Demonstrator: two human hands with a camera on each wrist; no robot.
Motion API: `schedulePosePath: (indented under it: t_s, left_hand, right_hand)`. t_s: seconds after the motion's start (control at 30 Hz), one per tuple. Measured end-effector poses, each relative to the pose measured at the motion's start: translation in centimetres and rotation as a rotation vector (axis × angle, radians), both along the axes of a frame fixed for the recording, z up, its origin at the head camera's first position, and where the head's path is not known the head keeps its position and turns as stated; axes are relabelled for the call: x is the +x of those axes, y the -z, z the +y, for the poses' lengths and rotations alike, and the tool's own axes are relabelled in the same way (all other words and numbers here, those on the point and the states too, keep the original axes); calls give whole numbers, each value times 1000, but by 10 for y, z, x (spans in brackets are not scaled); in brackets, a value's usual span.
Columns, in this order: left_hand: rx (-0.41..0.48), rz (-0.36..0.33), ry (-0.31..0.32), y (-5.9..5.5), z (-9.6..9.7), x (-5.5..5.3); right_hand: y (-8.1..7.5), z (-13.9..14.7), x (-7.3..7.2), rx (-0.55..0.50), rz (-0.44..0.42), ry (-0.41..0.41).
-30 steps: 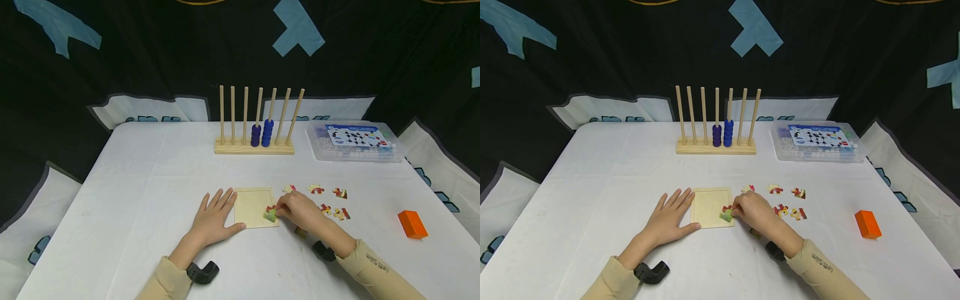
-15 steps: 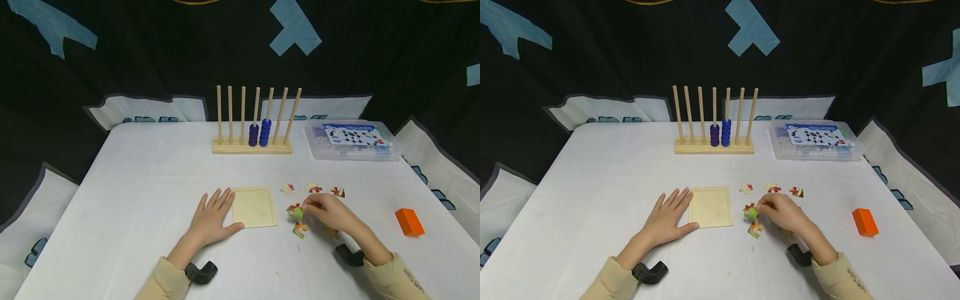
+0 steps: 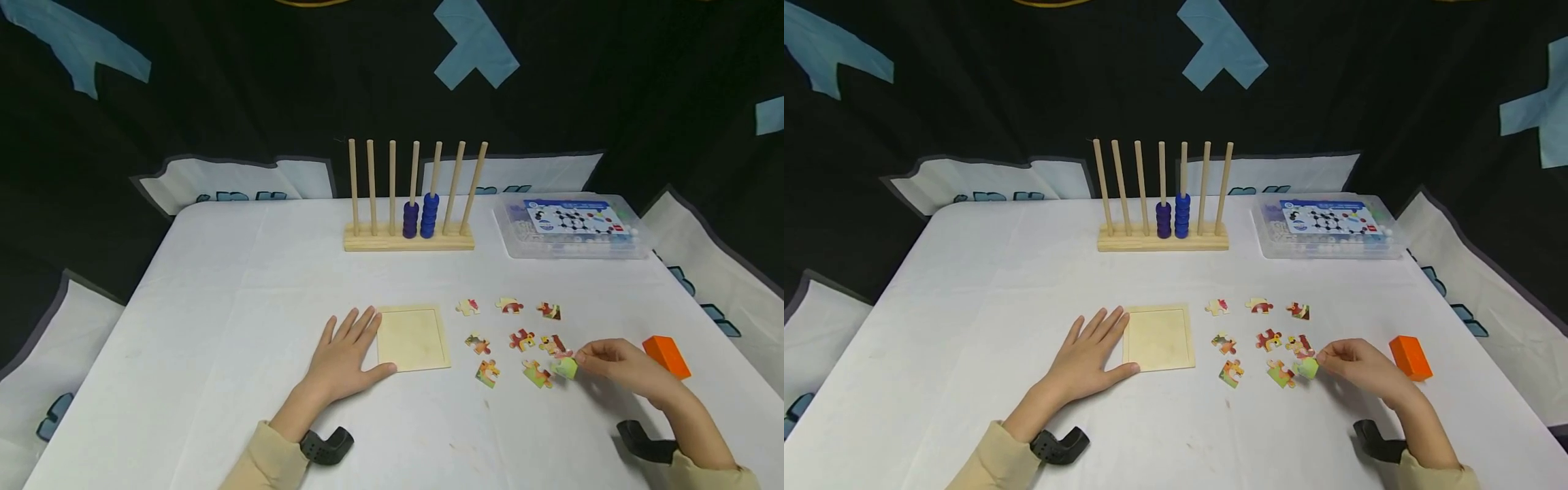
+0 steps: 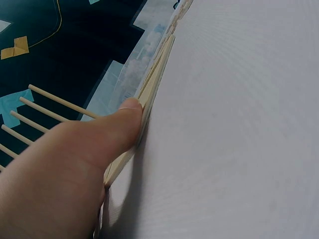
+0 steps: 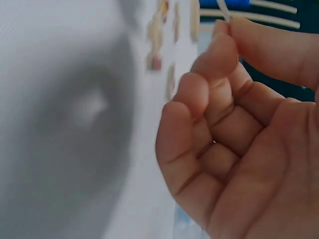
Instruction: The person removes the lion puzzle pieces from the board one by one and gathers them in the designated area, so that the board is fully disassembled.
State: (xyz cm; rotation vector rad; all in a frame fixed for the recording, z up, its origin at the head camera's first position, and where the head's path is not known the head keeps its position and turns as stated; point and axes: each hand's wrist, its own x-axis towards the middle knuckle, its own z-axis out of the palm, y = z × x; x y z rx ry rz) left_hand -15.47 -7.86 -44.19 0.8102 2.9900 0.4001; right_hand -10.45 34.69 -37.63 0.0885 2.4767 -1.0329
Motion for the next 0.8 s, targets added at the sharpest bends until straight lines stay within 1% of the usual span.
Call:
schedulePosePath:
  t_s: [0.1, 0.23, 0.47, 0.57, 0.67, 0.8]
  left_hand:
    - [5, 3, 5, 0, 0, 0]
    - [6, 9, 3, 1, 0, 0]
    - [-2, 8, -3, 3, 0, -1]
    - [4, 8, -3, 3, 1, -1]
    - [16, 8, -2, 2, 1, -1]
    - [15, 16, -1, 1, 0, -1]
  right_hand:
    - [5, 9, 5, 46, -47, 28]
    - [12, 14, 9, 86, -58, 37]
    - [18, 12, 10, 190, -2, 38]
    - [20, 11, 10, 209, 21, 40]
    - [20, 7, 11, 242, 44, 48]
    - [16, 0, 13, 320, 83, 43]
